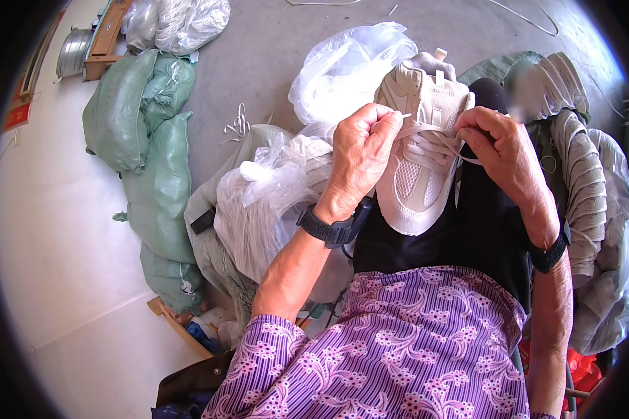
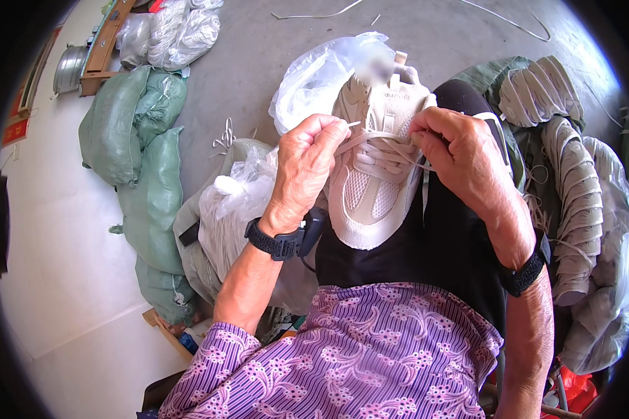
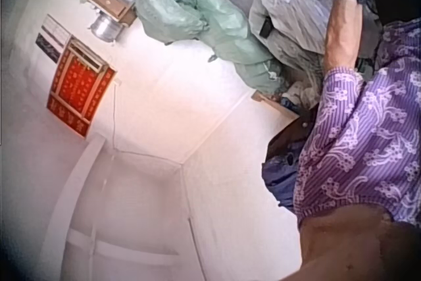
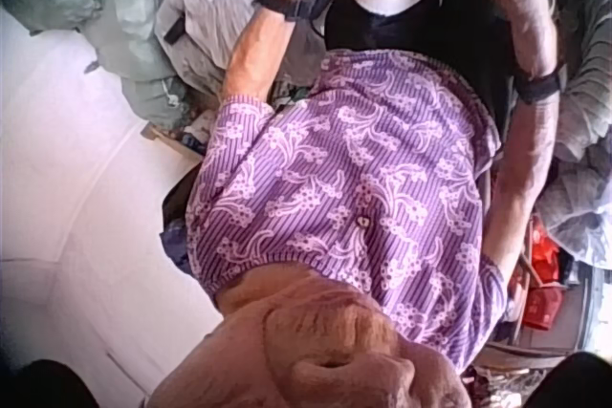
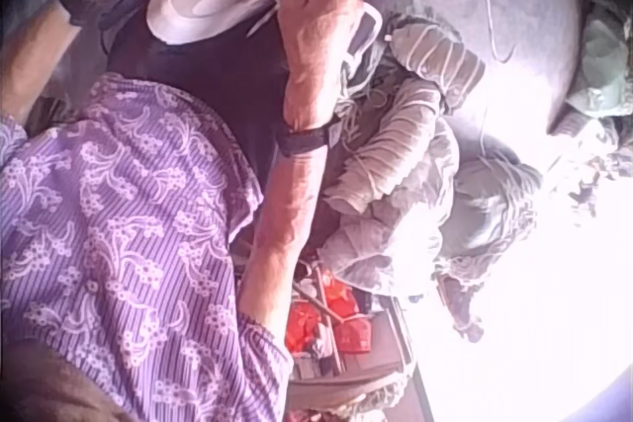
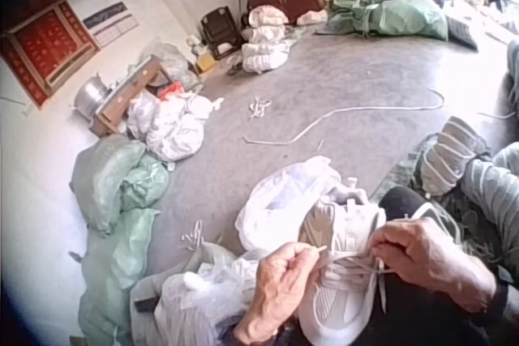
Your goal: Lacing a sneaker while sitting in a storage area.
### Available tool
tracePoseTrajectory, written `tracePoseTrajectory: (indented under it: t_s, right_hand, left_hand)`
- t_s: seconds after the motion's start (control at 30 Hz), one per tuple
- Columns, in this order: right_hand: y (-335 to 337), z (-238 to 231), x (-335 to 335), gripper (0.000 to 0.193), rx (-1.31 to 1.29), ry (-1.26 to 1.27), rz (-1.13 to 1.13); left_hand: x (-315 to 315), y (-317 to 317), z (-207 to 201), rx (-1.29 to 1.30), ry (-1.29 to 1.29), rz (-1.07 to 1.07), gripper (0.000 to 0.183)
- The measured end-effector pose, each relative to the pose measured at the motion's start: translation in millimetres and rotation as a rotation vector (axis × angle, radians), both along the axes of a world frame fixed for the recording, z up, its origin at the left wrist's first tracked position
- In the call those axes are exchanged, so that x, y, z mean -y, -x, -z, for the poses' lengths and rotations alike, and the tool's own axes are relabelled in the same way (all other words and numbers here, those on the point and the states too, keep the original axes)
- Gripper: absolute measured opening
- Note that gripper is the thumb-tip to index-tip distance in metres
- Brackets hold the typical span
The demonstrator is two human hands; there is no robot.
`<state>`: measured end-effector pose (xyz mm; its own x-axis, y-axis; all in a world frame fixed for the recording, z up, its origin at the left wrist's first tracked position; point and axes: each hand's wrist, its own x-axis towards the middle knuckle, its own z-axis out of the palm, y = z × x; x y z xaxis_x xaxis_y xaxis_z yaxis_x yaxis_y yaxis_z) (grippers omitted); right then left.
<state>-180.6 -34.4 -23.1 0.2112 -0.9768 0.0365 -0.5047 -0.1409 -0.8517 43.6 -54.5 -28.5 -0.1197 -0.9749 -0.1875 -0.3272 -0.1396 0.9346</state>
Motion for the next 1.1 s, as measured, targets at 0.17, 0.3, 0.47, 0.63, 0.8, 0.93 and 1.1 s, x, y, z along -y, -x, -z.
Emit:
tracePoseTrajectory:
  t_s: [0.17, 0.3, 0.47, 0.63, 0.8, 0.93, 1.1]
  right_hand:
    - [-0.5, 0.4, -0.1, 0.01, 0.002, -0.004, 0.009]
    - [-0.7, 0.6, -0.1, 0.01, -0.006, 0.006, 0.008]
    - [-1.1, -0.4, -0.9, 0.01, 0.001, -0.02, 0.023]
    - [-2.2, -0.9, -0.9, 0.011, -0.007, 0.001, 0.029]
    - [-2.1, -1.5, -1.3, 0.011, 0.012, -0.002, 0.022]
    - [-2.4, -2.3, -2.2, 0.01, 0.014, -0.016, 0.027]
    - [-3.0, -2.0, -2.0, 0.01, 0.023, -0.01, 0.025]
  left_hand:
    - [-1.0, 0.1, 3.1, -0.028, -0.017, -0.01, 0.019]
    - [-1.4, 0.9, 4.8, -0.078, -0.025, -0.026, 0.019]
    - [-0.6, 2.3, 3.6, -0.048, -0.033, -0.028, 0.018]
    - [-2.3, 2.2, 1.2, 0.008, 0.01, 0.008, 0.018]
    - [-3.4, 0.9, 2.5, 0.055, 0.034, 0.02, 0.019]
    - [-2.6, 3.6, 5.3, 0.003, 0.069, -0.027, 0.021]
    - [-2.7, 6.2, 5.1, -0.019, 0.05, -0.047, 0.022]
